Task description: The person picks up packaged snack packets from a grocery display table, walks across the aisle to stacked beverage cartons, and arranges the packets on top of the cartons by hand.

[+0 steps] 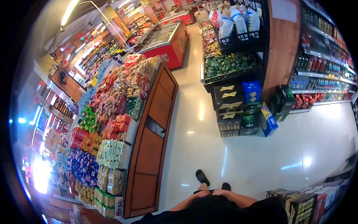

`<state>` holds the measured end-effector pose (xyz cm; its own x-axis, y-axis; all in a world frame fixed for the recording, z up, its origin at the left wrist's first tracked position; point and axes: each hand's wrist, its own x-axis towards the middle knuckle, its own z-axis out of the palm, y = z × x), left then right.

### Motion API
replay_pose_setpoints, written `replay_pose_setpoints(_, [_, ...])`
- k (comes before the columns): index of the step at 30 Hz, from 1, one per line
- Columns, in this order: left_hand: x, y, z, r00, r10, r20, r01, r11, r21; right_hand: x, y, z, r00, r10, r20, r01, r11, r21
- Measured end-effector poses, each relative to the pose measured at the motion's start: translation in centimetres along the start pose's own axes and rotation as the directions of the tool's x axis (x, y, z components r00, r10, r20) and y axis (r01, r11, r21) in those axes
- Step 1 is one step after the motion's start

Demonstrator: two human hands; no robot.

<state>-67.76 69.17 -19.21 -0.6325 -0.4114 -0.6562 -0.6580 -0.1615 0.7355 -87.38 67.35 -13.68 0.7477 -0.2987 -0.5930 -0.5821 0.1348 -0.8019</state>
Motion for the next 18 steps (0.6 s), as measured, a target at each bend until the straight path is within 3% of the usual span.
replay_pose_setpoints(1, [-4.5,8.3,-4.9,0.964,-0.041,0.261,0.012,0.994,0.112,2.0,1.5,-0.6,0.999,0.039,0.009,-0.039,0.998,-0.054])
replay_pose_setpoints(4, [-3.5,7.2,-8.6,0.983,-0.054,0.173,0.093,0.970,-0.225,3.1,-0.3,-4.8,0.999,-0.033,-0.043,0.008,0.870,-0.493])
replay_pose_setpoints(5, [-3.1,6.9,-10.2,0.981,-0.109,0.161,0.156,0.936,-0.314,3.0,-1.4,-6.0,0.984,0.131,-0.117,-0.156,0.960,-0.235])
replay_pose_setpoints(6, [-3.7,7.7,-11.8,0.973,-0.166,0.157,0.217,0.889,-0.404,2.6,-2.9,-7.3,0.938,0.291,-0.187,-0.286,0.957,0.056])
replay_pose_setpoints(7, [-4.2,8.5,-13.7,0.962,-0.220,0.159,0.271,0.830,-0.487,3.1,-4.5,-9.1,0.910,0.376,-0.172,-0.358,0.925,0.129])
replay_pose_setpoints(8, [-4.0,8.3,-15.4,0.959,-0.263,0.106,0.282,0.853,-0.439,3.5,-6.6,-11.4,0.876,0.458,-0.152,-0.427,0.882,0.199])
replay_pose_setpoints(9, [-3.4,6.9,-16.8,0.951,-0.305,0.046,0.298,0.871,-0.391,0.8,-14.8,-13.8,0.806,0.579,-0.123,-0.462,0.746,0.480])
replay_pose_setpoints(10, [-2.4,4.8,-18.5,0.939,-0.344,-0.020,0.317,0.885,-0.342,3.0,-14.4,-15.0,0.812,0.573,-0.114,-0.437,0.725,0.533])
replay_pose_setpoints(11, [0.7,-0.2,-18.9,0.934,-0.357,-0.010,0.318,0.843,-0.434,5.5,-13.8,-16.1,0.818,0.566,-0.104,-0.411,0.701,0.584])
replay_pose_setpoints(14, [-3.1,0.7,-23.9,0.988,0.033,0.148,0.098,0.603,-0.792,10.3,-16.3,-19.2,0.795,0.599,-0.098,-0.436,0.675,0.595])
replay_pose_setpoints(18, [-8.2,3.2,-29.5,0.989,-0.060,0.133,0.145,0.317,-0.937,14.8,-20.2,-22.7,0.781,0.609,-0.136,-0.464,0.713,0.526])
